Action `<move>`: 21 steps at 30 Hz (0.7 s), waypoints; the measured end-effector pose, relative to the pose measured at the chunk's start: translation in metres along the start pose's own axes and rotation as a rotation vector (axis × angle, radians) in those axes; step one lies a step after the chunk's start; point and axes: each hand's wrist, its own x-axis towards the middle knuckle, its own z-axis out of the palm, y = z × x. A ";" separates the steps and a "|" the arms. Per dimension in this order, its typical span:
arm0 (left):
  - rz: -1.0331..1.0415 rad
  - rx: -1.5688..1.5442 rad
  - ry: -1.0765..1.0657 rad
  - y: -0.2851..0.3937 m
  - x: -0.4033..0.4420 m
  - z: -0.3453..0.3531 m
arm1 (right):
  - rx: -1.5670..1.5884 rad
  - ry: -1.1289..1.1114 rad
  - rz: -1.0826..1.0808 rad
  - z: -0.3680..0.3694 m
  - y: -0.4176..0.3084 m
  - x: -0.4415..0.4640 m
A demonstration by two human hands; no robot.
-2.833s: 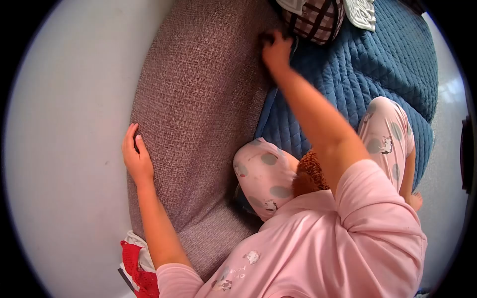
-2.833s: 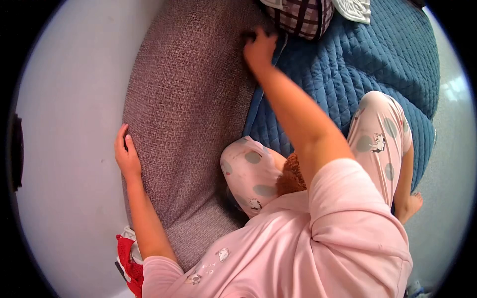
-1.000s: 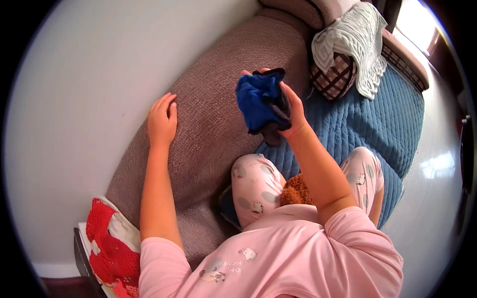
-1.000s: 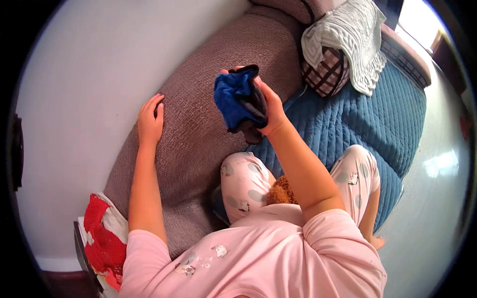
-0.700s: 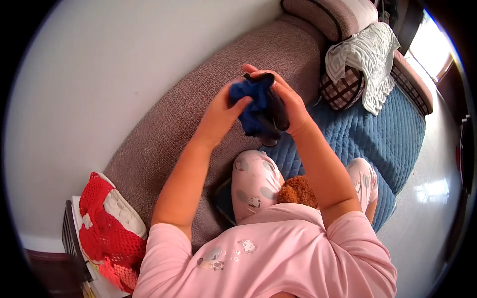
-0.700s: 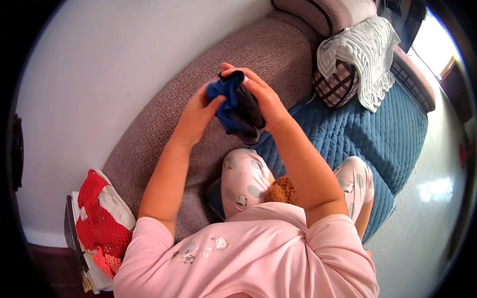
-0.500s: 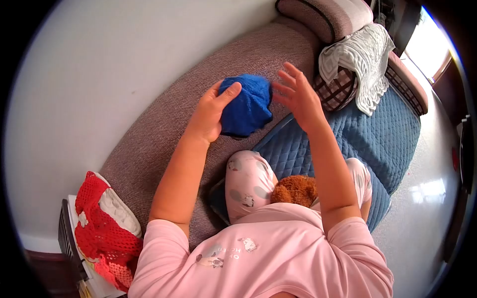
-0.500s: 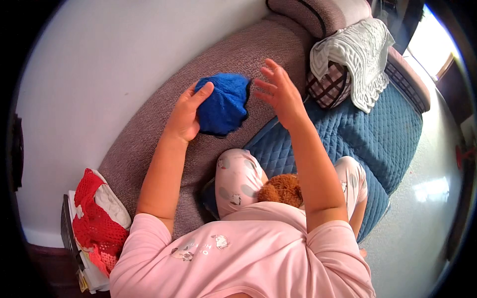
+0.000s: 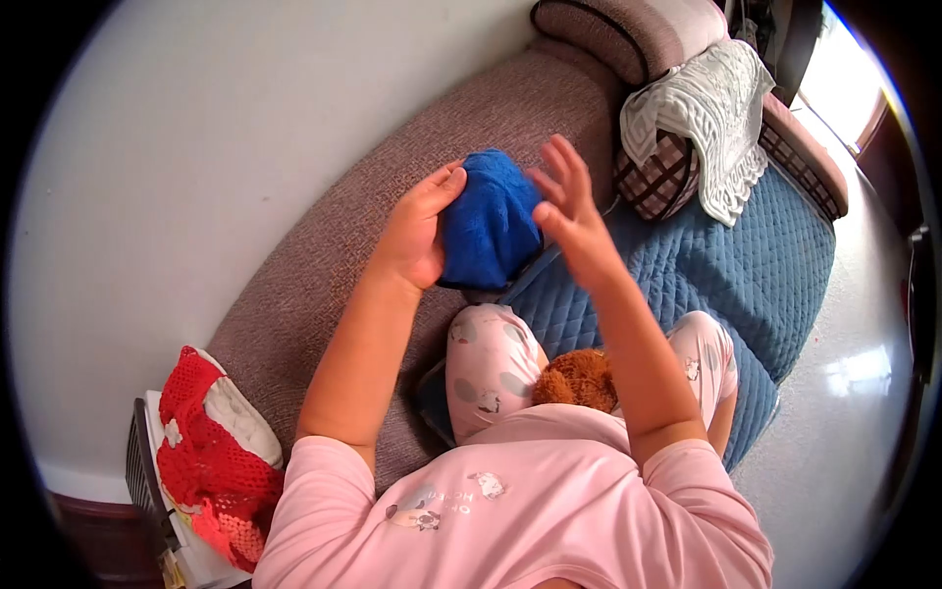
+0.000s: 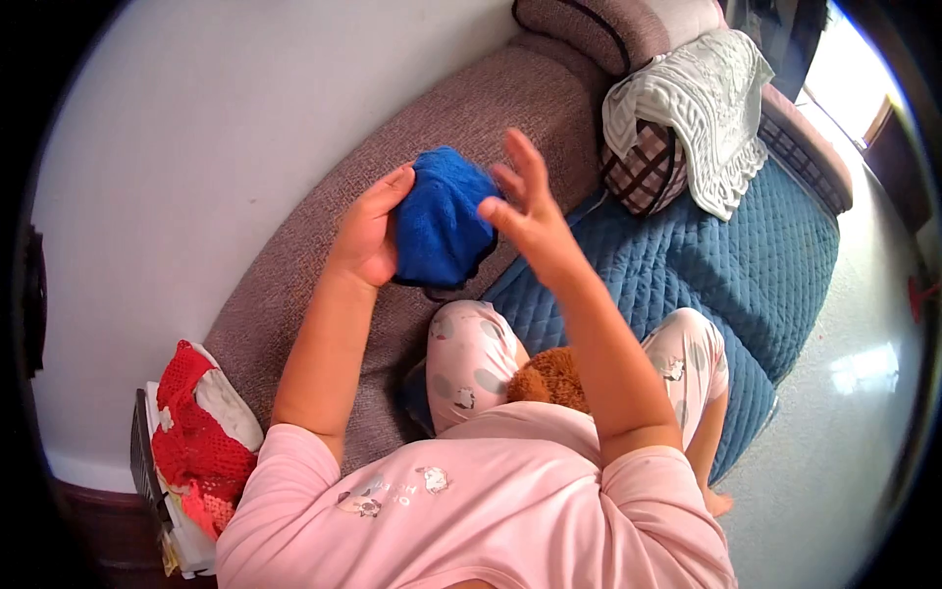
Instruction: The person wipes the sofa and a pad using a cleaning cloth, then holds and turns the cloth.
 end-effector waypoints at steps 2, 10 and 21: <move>-0.053 -0.317 0.106 -0.014 0.007 0.003 | -0.202 -0.182 -0.085 0.012 0.009 -0.006; 0.476 0.782 0.394 0.006 0.032 -0.086 | -0.202 0.333 0.018 -0.029 0.001 0.055; 0.457 1.672 0.707 0.017 0.038 -0.161 | -1.614 0.231 -0.027 0.004 0.047 0.180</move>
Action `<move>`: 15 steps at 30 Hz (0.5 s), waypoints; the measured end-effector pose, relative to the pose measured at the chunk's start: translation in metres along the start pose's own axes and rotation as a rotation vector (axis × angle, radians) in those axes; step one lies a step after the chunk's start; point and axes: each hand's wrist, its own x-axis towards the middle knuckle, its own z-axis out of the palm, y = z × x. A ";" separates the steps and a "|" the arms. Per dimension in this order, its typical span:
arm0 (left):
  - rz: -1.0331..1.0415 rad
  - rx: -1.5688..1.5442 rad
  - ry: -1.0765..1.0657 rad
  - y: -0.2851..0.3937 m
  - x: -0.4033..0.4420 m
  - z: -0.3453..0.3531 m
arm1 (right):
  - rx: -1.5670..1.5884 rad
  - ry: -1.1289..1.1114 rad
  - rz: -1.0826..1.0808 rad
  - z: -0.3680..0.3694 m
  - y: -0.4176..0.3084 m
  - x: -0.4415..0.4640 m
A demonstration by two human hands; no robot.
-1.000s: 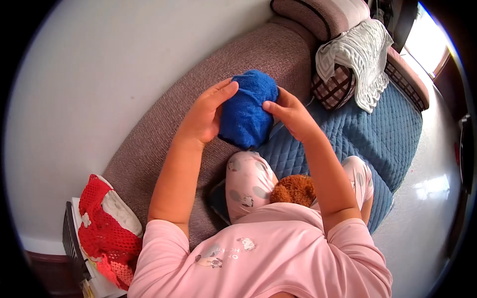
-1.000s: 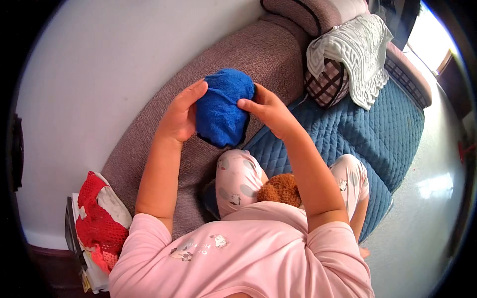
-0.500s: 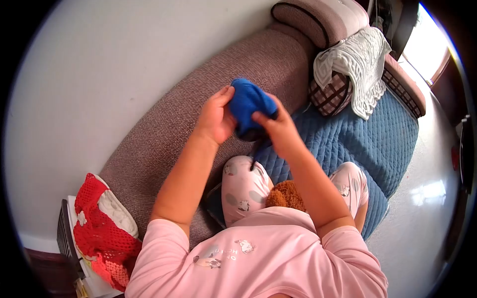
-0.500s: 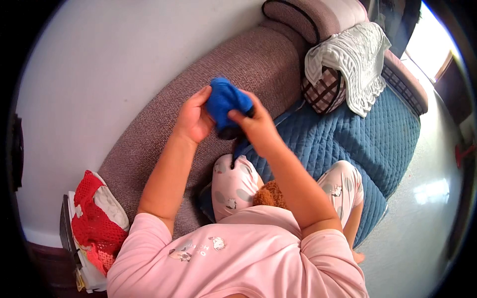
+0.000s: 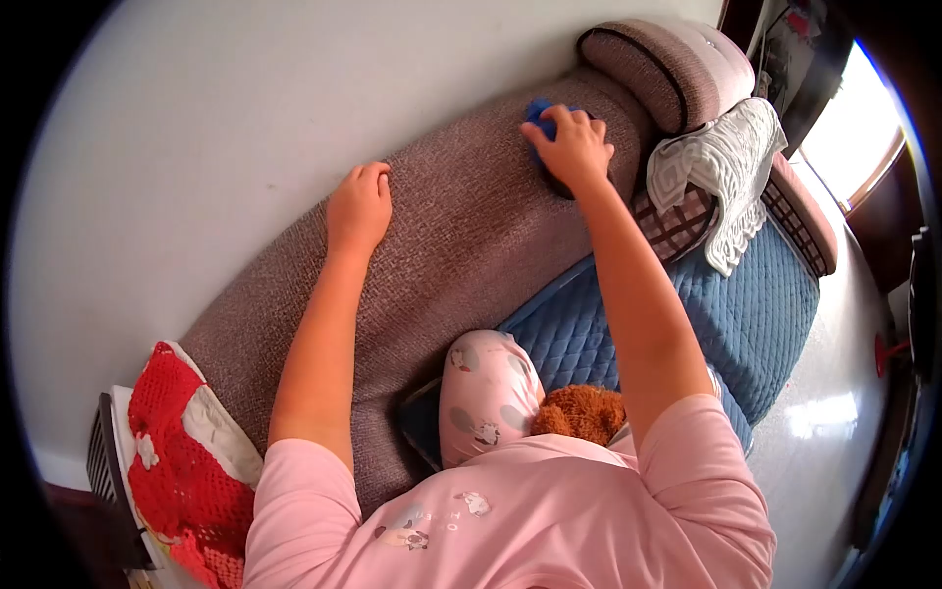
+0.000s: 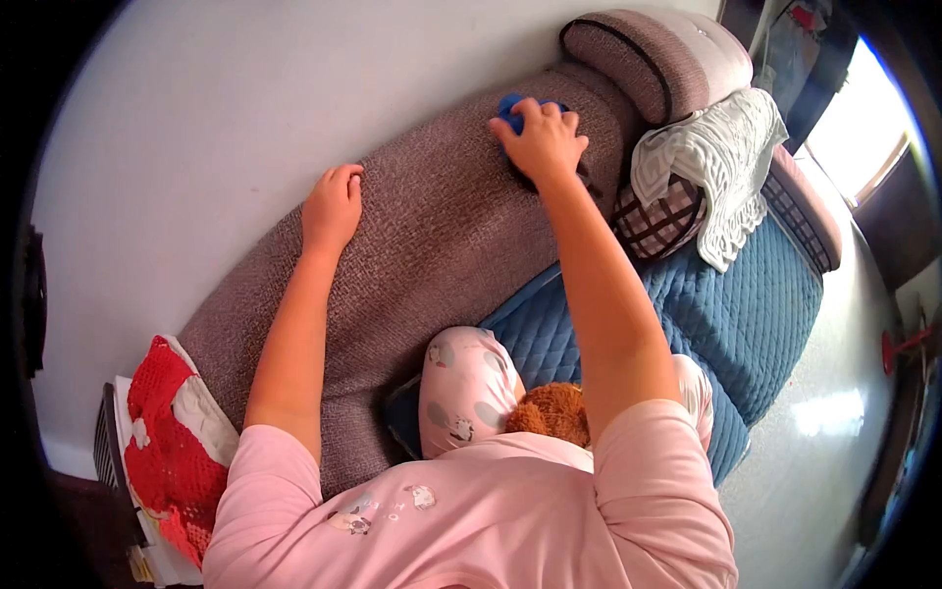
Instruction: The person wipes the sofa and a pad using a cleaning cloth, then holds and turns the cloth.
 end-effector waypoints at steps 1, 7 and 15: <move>-0.008 -0.004 -0.005 -0.001 0.000 0.000 | -0.006 -0.008 -0.003 0.007 0.002 0.004; -0.020 0.016 -0.069 -0.002 0.006 -0.001 | 0.059 -0.037 -0.181 0.010 -0.050 -0.011; -0.018 -0.141 0.004 -0.016 0.004 0.004 | 0.329 0.200 -0.639 0.014 -0.128 -0.140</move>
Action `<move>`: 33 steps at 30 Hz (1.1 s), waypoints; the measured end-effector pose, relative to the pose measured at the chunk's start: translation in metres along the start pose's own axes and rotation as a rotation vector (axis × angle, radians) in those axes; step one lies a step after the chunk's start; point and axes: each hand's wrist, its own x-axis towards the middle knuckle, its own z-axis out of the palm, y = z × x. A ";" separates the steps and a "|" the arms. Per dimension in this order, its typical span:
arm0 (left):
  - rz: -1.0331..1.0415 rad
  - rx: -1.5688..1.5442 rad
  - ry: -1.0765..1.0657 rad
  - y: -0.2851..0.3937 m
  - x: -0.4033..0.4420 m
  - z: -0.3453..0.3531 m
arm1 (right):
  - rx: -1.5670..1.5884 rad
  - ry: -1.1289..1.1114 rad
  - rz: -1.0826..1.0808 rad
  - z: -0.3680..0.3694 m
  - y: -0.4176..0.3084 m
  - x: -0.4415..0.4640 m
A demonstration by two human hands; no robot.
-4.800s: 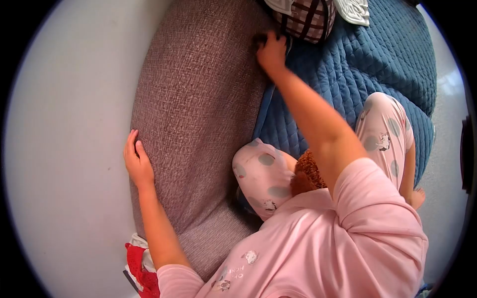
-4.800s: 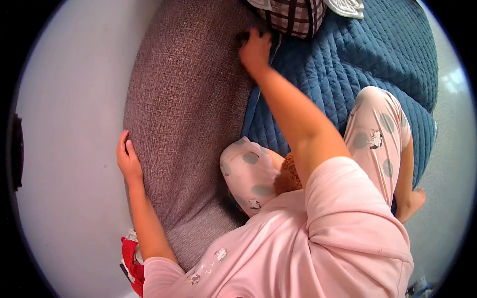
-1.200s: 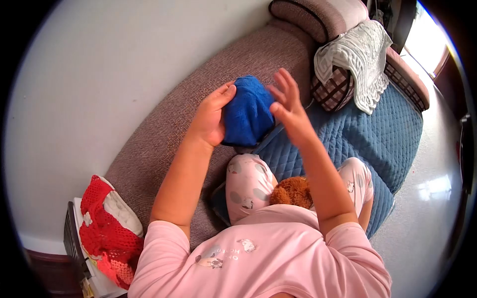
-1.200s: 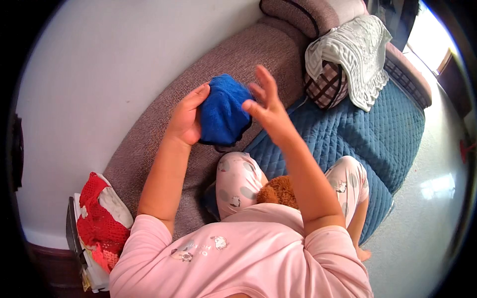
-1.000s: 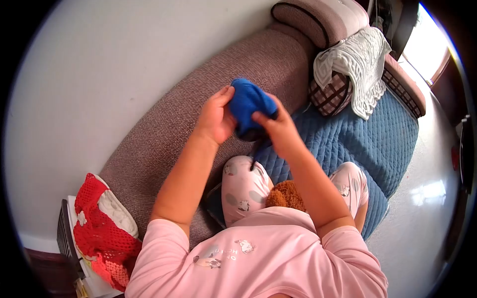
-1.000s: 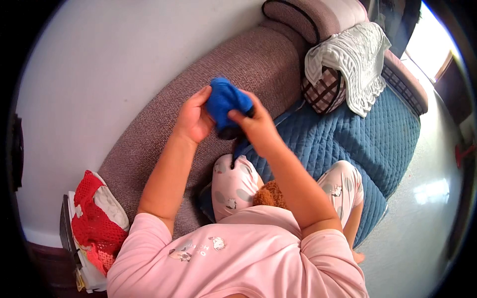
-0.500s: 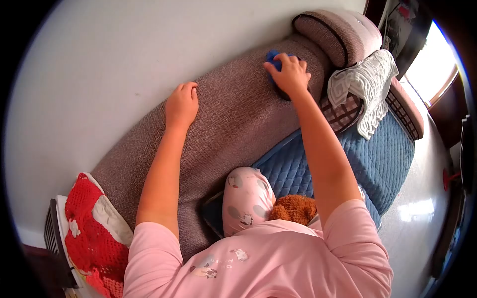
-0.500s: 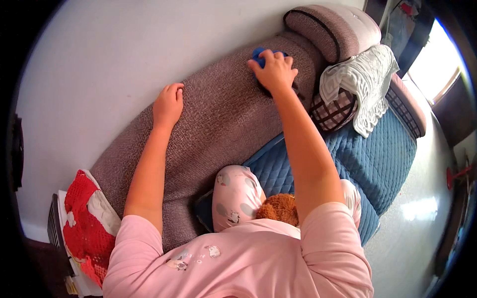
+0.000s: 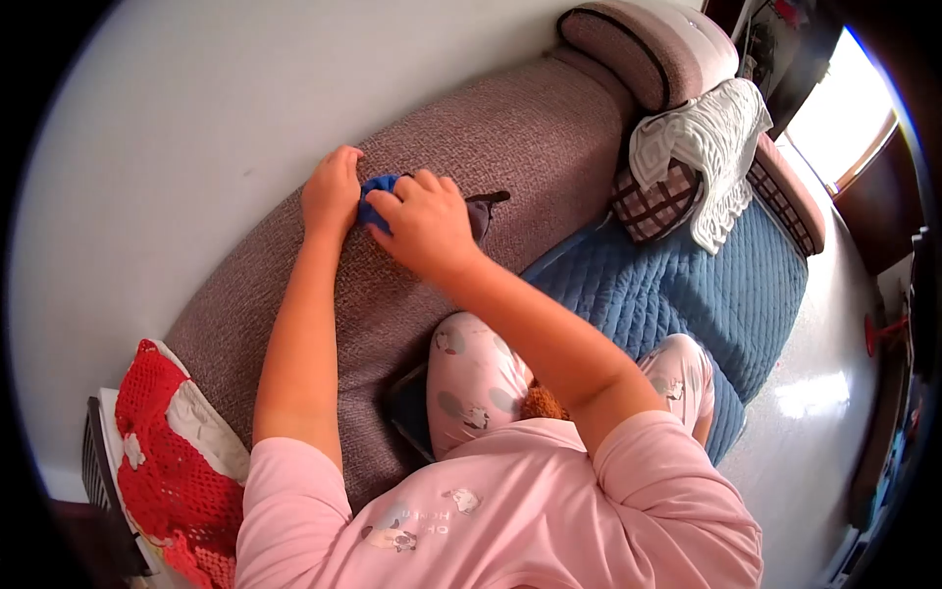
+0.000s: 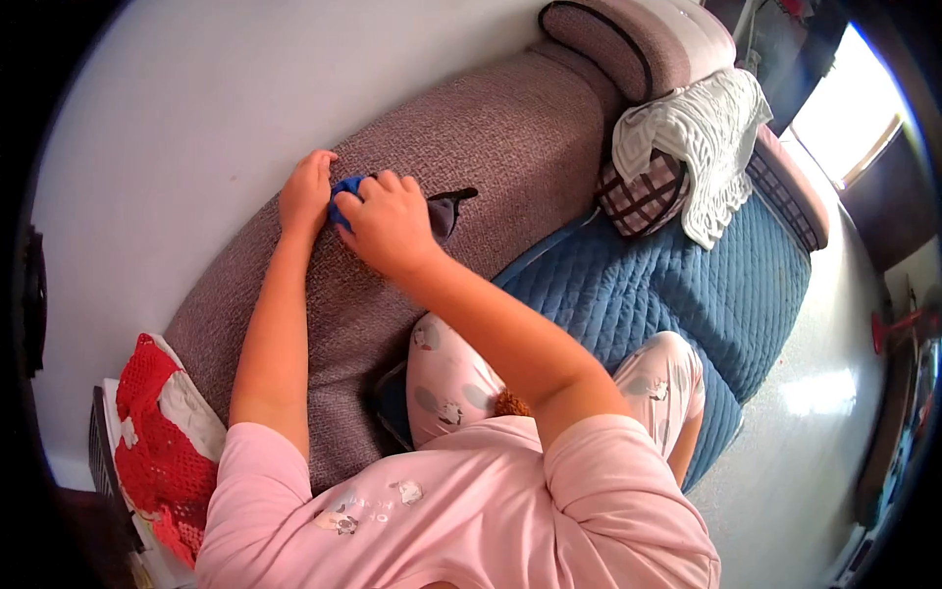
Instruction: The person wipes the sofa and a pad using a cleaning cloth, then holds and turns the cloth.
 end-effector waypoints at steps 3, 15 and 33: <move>0.028 0.066 0.000 0.000 -0.004 -0.001 | -0.084 -0.003 0.014 -0.012 0.035 0.003; 0.045 0.188 0.005 0.015 -0.002 0.000 | -0.657 -0.080 0.632 -0.057 0.258 0.041; 0.092 0.183 0.046 0.012 -0.007 0.001 | -0.386 -0.380 0.234 -0.040 0.117 0.049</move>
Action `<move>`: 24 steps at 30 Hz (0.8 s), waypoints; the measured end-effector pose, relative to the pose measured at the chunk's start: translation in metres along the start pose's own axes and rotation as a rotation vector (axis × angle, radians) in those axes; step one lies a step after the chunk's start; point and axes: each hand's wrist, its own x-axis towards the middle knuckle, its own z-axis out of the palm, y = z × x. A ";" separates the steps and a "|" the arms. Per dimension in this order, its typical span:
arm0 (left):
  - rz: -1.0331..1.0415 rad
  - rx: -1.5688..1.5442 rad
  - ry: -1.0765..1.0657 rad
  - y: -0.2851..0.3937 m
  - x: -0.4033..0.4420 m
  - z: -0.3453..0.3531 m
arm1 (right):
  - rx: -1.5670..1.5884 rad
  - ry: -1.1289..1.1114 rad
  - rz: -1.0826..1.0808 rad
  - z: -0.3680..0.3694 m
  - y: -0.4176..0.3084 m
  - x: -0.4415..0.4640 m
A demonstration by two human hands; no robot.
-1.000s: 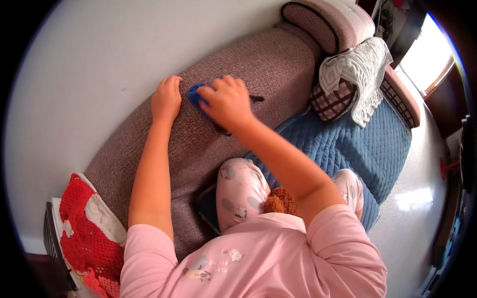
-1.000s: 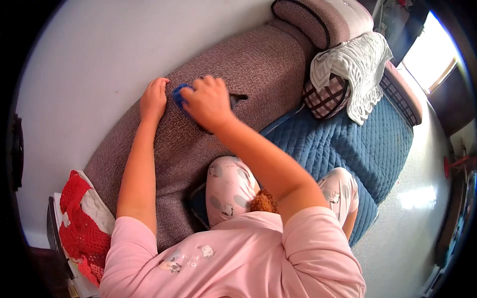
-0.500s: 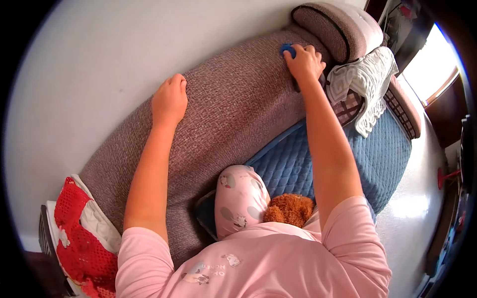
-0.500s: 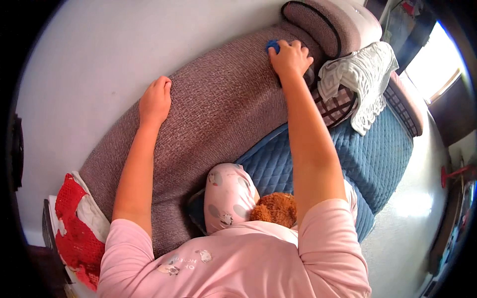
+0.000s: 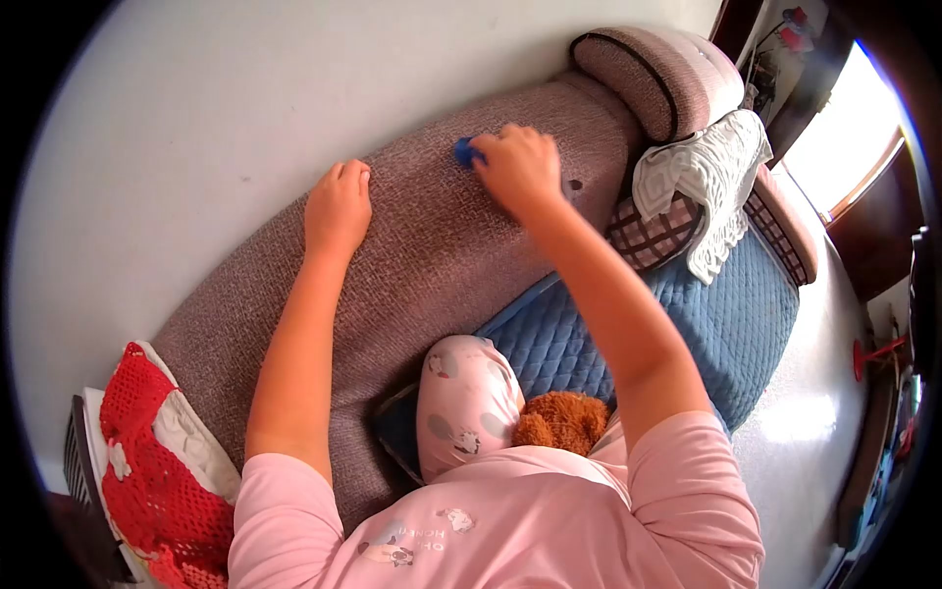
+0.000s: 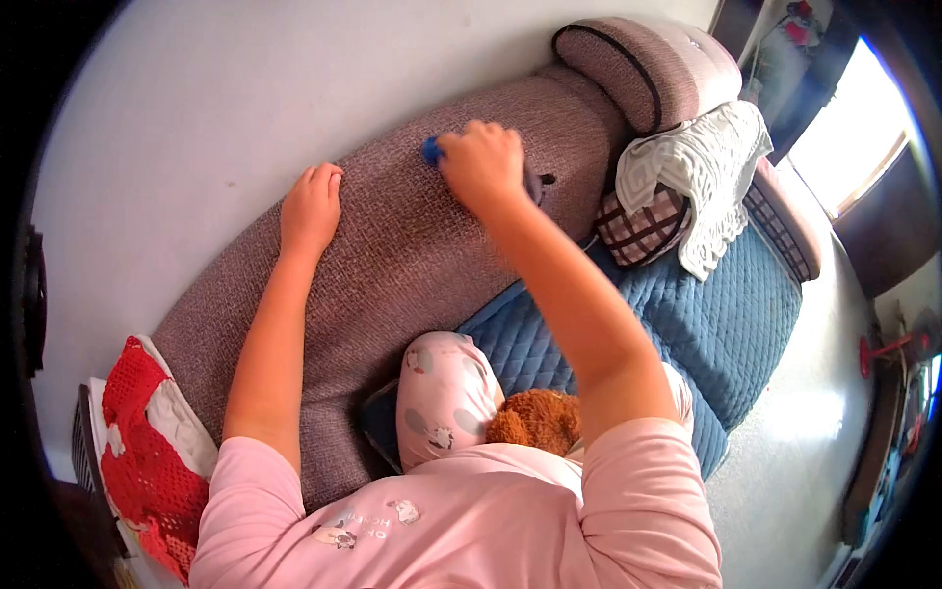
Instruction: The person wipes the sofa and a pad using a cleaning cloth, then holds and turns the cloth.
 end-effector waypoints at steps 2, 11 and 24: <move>-0.003 -0.004 -0.003 0.000 0.000 0.000 | -0.122 -0.061 0.104 0.004 0.026 0.022; -0.049 -0.065 -0.056 0.002 0.006 -0.001 | -0.142 0.084 0.405 0.032 0.088 0.050; -0.005 -0.001 -0.027 -0.004 0.003 0.003 | 0.406 0.556 -0.130 0.043 -0.079 -0.119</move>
